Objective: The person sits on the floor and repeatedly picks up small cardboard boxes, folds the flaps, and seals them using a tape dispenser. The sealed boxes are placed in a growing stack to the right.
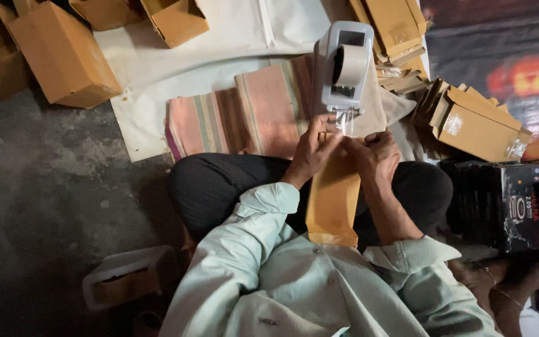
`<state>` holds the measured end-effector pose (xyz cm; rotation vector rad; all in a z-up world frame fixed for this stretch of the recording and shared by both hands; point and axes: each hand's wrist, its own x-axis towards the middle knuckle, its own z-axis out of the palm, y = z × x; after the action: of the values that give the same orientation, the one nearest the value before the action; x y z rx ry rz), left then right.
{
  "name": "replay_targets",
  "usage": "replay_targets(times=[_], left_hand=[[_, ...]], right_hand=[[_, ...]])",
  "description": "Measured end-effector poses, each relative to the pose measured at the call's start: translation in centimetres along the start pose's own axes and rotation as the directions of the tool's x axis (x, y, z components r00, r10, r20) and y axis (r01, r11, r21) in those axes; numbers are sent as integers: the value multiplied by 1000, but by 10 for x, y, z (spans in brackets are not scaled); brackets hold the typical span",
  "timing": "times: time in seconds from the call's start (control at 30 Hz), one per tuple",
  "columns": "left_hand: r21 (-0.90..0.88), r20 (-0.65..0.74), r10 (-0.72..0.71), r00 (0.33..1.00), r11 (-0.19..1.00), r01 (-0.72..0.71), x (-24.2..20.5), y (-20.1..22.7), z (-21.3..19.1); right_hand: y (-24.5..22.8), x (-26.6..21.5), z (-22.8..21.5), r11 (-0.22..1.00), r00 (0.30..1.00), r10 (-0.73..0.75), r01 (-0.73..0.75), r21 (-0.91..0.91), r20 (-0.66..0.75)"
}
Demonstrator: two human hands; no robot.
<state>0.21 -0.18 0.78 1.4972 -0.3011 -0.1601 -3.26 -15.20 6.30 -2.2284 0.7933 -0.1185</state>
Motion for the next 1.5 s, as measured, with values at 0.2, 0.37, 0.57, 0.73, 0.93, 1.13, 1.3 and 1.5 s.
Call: replay_targets(times=[0.2,0.37,0.57,0.73,0.93,1.13,1.3,1.5], left_hand=[[-191,28,-31,999,981,35,-1,-2,-2],[-287,49,-18,999,958,31,-4,-29,4],[-272,79,-88,993,956,106,12,-55,-1],[-130,173,-415,893,889,438,45,-36,2],[-83,104,-377,920,919,386,49,-11,5],[91,91,-317,944,947,309,45,-52,2],[-103,44,-450,892,886,452,27,-53,-11],[-231,216,-547,809,776,586,-18,8,-24]], right_hand=[[-2,-11,-3,948,997,-40,19,-317,-60],[13,-18,-2,820,948,-48,-143,554,315],[28,-4,17,561,907,-183,-221,798,380],[39,-1,16,641,901,-82,-279,715,425],[40,-2,16,676,909,-4,-305,671,417],[48,-4,28,759,891,-86,-231,609,446],[37,-13,23,878,905,-155,-58,476,397],[34,-50,-7,893,908,-298,158,421,293]])
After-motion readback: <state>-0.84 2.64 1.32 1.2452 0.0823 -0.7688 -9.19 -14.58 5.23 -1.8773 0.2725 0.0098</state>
